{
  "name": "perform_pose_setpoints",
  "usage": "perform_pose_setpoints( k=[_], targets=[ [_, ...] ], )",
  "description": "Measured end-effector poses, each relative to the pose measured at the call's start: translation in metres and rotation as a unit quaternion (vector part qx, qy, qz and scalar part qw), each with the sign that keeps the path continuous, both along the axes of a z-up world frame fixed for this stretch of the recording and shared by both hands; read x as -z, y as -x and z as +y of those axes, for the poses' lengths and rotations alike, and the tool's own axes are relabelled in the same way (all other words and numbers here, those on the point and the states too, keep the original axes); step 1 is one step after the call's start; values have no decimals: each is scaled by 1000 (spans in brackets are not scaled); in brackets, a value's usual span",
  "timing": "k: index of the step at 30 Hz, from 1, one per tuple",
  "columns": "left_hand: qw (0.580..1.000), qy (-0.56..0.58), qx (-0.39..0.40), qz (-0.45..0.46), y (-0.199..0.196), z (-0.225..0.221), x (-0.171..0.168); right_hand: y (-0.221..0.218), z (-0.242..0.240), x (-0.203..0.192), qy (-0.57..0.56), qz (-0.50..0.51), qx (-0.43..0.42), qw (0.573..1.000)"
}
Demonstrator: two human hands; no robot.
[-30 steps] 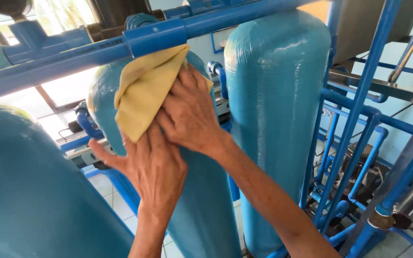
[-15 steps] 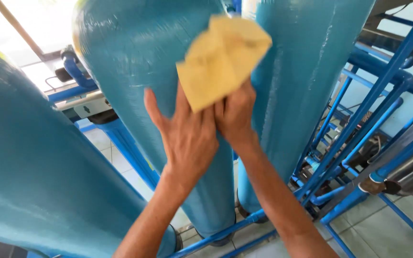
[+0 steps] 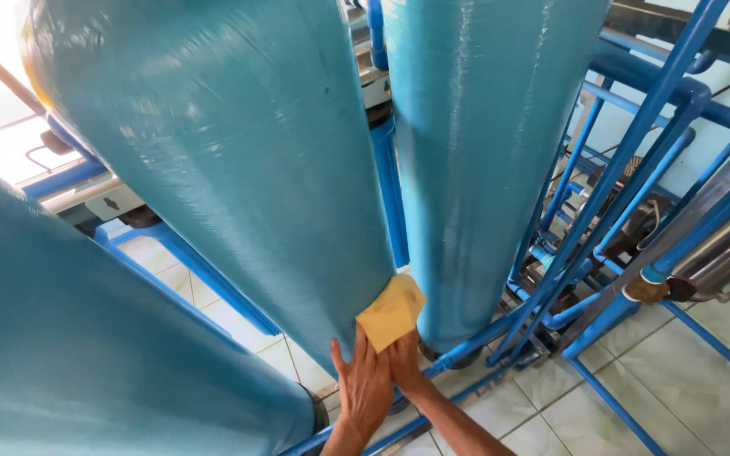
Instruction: Wipe down industrial water filtration tanks and pipes with a cloth.
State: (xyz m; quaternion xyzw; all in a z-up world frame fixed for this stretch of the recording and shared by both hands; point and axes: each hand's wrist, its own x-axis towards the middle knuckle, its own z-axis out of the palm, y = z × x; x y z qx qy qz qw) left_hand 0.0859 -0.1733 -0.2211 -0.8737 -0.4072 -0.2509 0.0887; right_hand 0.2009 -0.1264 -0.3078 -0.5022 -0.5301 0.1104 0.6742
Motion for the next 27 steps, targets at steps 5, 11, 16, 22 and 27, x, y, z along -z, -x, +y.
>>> perform_pose_setpoints(
  k=[5, 11, 16, 22, 27],
  targets=[
    [998, -48, -2, 27, -21, 42, -103, -39, 63, -74, -64, -93, -12, 994],
    [960, -267, -56, 54, -58, 68, -267, -96, 166, -213, -174, -195, 23, 965],
    [936, -310, -99, 132, -78, 71, -255, -95, 157, -192, -175, -149, -36, 973],
    [904, -161, -58, 392, -99, 77, -122, -84, 119, -16, -27, 3, -102, 994],
    [810, -79, 9, 581, -120, 77, -31, -74, 79, 79, 109, 138, -160, 971]
  ],
)
